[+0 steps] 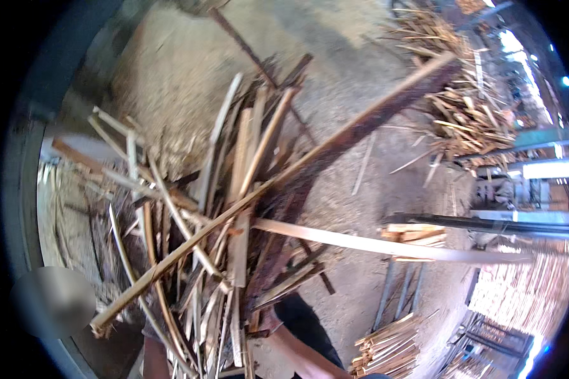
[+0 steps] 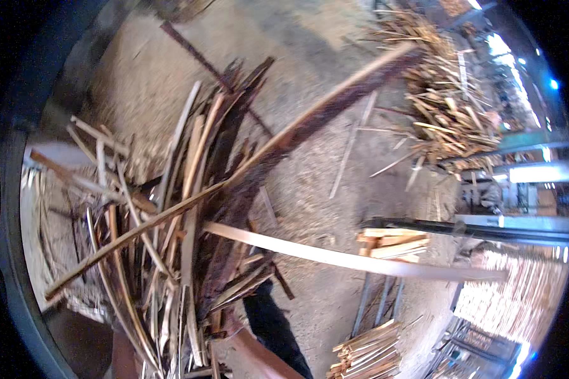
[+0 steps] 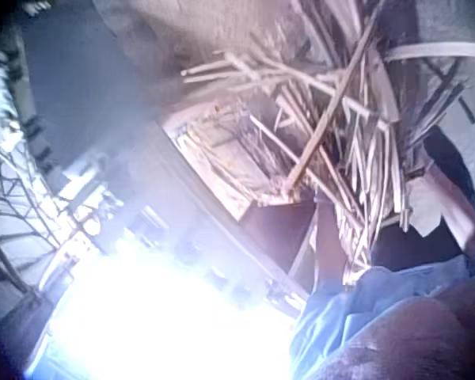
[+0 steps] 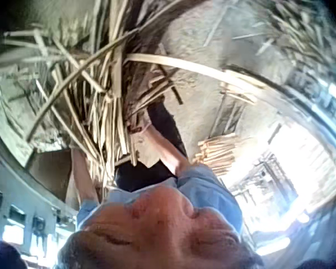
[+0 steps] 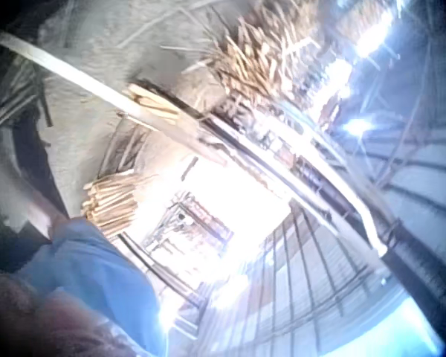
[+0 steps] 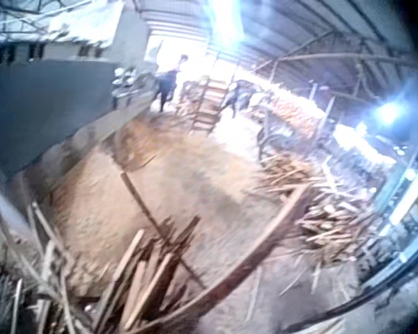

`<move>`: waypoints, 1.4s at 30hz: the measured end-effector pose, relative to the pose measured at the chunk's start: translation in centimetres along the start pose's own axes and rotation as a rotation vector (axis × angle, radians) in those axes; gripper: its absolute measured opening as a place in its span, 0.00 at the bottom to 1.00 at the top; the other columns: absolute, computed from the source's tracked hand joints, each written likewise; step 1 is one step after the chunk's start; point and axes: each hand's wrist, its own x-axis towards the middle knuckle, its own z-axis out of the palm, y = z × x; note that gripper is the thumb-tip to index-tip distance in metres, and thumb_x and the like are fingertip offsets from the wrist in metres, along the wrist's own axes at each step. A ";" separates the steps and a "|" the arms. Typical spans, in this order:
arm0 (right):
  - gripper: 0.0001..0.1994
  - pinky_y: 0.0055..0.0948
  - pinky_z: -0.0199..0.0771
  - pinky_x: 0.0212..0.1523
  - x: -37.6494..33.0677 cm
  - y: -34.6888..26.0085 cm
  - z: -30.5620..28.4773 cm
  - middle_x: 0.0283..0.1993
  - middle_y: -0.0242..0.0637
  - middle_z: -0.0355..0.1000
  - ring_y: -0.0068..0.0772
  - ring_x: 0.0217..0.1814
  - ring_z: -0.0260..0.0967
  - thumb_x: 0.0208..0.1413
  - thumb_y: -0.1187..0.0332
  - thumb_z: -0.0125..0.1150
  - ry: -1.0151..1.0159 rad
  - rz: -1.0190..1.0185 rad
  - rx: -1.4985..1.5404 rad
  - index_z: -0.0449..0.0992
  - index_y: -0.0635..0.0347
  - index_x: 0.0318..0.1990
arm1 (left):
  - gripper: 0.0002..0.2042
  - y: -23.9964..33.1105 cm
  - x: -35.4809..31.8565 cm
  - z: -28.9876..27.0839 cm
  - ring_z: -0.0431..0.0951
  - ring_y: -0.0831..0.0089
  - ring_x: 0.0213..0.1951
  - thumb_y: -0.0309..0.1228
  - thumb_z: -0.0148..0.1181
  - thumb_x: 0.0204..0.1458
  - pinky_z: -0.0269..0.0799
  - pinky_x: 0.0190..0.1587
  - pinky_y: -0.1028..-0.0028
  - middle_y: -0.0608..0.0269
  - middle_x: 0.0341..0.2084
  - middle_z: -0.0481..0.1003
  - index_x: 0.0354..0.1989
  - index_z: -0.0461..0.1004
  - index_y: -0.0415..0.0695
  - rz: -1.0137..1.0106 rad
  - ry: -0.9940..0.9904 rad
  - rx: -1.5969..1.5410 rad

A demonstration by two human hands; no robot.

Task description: The person gathers scattered wood scraps and planks from the floor of a lumber yard using a long stick and by hand. They then carry the collected wood to a conveyor belt and place it onto the moving belt for transport.

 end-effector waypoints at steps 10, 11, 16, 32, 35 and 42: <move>0.30 0.49 0.73 0.48 -10.3 -17.7 7.8 0.52 0.35 0.73 0.41 0.51 0.69 0.59 0.37 0.58 -0.102 -0.112 0.076 0.73 0.48 0.58 | 0.25 17.2 -3.2 17.7 0.76 0.72 0.22 0.60 0.49 0.65 0.73 0.23 0.72 0.67 0.21 0.74 0.41 0.79 0.50 0.064 -0.206 0.038; 0.29 0.48 0.73 0.47 -11.6 -20.0 9.2 0.51 0.34 0.73 0.41 0.50 0.69 0.59 0.37 0.58 -0.135 -0.134 0.080 0.73 0.48 0.58 | 0.25 19.7 -3.7 19.8 0.76 0.72 0.22 0.60 0.49 0.65 0.73 0.23 0.72 0.67 0.21 0.74 0.41 0.79 0.50 0.089 -0.237 0.038; 0.28 0.47 0.74 0.43 -16.0 -29.6 15.2 0.48 0.34 0.74 0.40 0.45 0.70 0.61 0.37 0.55 -0.252 -0.278 0.111 0.75 0.48 0.56 | 0.25 30.5 -1.1 32.2 0.75 0.72 0.21 0.60 0.49 0.65 0.73 0.22 0.73 0.67 0.20 0.74 0.41 0.79 0.51 0.184 -0.522 0.084; 0.27 0.43 0.78 0.28 -17.1 -55.6 25.7 0.36 0.32 0.77 0.37 0.31 0.74 0.65 0.35 0.49 -0.311 -0.511 0.329 0.79 0.49 0.48 | 0.28 54.6 -7.7 65.4 0.79 0.71 0.37 0.55 0.47 0.68 0.79 0.38 0.71 0.64 0.43 0.77 0.67 0.67 0.49 0.311 -0.880 0.071; 0.28 0.42 0.78 0.26 -16.7 -59.7 25.9 0.34 0.32 0.78 0.36 0.28 0.75 0.66 0.35 0.47 -0.299 -0.536 0.401 0.79 0.49 0.47 | 0.28 56.4 -3.8 69.7 0.79 0.69 0.41 0.55 0.48 0.68 0.79 0.42 0.69 0.63 0.47 0.76 0.68 0.66 0.48 0.283 -0.890 0.115; 0.29 0.40 0.78 0.23 -17.8 -71.2 28.4 0.29 0.30 0.77 0.35 0.25 0.75 0.66 0.34 0.45 -0.247 -0.640 0.470 0.80 0.48 0.44 | 0.30 61.7 1.3 83.0 0.78 0.66 0.50 0.54 0.49 0.67 0.79 0.53 0.65 0.61 0.55 0.74 0.70 0.62 0.48 0.291 -0.973 0.175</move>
